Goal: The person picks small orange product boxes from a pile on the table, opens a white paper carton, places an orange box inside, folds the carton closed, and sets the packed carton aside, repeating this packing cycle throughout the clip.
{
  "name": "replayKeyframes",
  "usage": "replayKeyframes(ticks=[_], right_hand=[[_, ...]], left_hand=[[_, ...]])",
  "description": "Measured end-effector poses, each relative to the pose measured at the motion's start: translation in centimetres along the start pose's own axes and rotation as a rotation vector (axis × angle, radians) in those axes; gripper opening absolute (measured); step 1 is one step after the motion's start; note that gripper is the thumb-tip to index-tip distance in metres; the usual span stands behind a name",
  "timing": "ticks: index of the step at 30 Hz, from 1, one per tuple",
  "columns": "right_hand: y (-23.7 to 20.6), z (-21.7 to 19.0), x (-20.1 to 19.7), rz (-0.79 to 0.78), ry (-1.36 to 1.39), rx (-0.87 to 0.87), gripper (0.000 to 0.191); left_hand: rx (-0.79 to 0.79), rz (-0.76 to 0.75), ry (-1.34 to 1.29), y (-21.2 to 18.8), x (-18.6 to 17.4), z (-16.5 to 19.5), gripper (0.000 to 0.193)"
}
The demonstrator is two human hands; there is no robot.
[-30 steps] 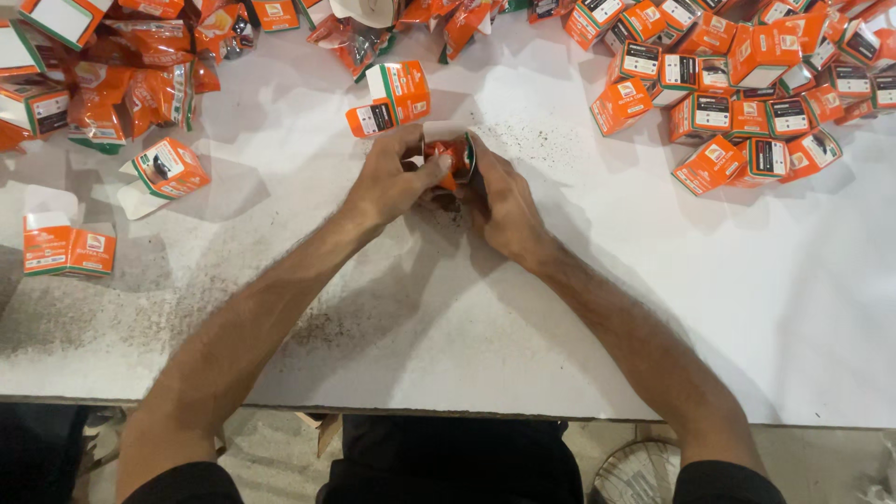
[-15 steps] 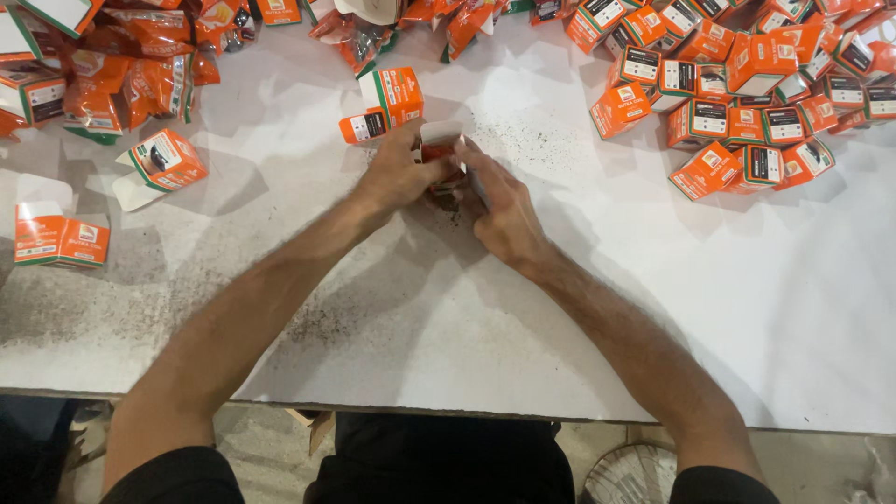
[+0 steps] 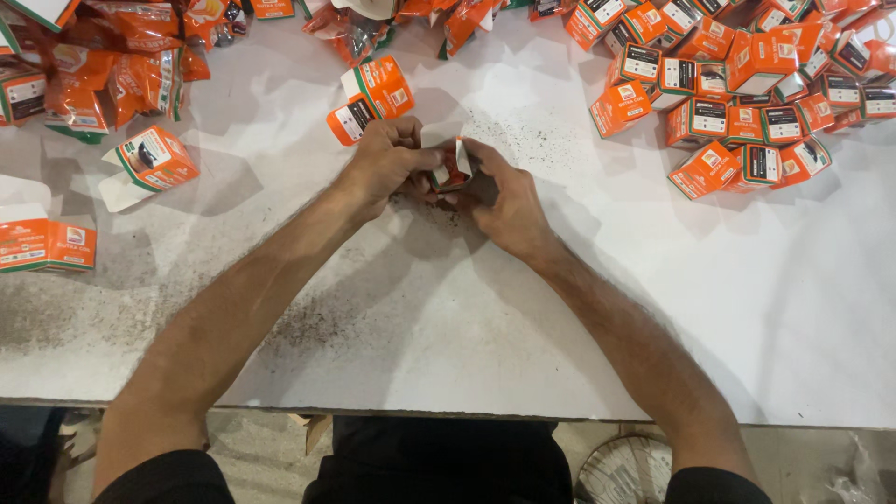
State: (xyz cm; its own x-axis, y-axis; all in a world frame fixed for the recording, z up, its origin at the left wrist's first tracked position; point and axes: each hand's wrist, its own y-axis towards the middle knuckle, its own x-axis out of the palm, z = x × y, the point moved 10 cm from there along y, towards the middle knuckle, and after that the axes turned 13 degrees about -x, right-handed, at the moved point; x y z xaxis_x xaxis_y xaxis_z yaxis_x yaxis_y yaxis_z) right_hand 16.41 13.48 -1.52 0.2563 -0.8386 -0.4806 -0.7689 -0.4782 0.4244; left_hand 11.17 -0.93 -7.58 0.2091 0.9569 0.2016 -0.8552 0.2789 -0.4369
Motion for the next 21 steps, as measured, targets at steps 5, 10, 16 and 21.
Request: replayKeyframes(ticks=[5,10,16,21], right_hand=[[-0.5,-3.2,0.7,-0.104,-0.615,-0.416,0.076],[-0.9,-3.0,1.7,-0.197,-0.802,-0.478,0.065],[0.0,-1.0,0.1,-0.049,-0.441,-0.219,0.070],[-0.3,0.3,-0.4,0.015,-0.241,-0.122,0.067]], left_hand=[[0.050,0.066,0.033,-0.5,-0.4,0.4,0.009],[0.142,0.054,-0.038,-1.9,0.6,0.4,0.011],[1.021,0.313,0.767,-10.3,4.5,5.8,0.027],[1.089,0.227,0.941,-11.5,5.7,5.2,0.037]])
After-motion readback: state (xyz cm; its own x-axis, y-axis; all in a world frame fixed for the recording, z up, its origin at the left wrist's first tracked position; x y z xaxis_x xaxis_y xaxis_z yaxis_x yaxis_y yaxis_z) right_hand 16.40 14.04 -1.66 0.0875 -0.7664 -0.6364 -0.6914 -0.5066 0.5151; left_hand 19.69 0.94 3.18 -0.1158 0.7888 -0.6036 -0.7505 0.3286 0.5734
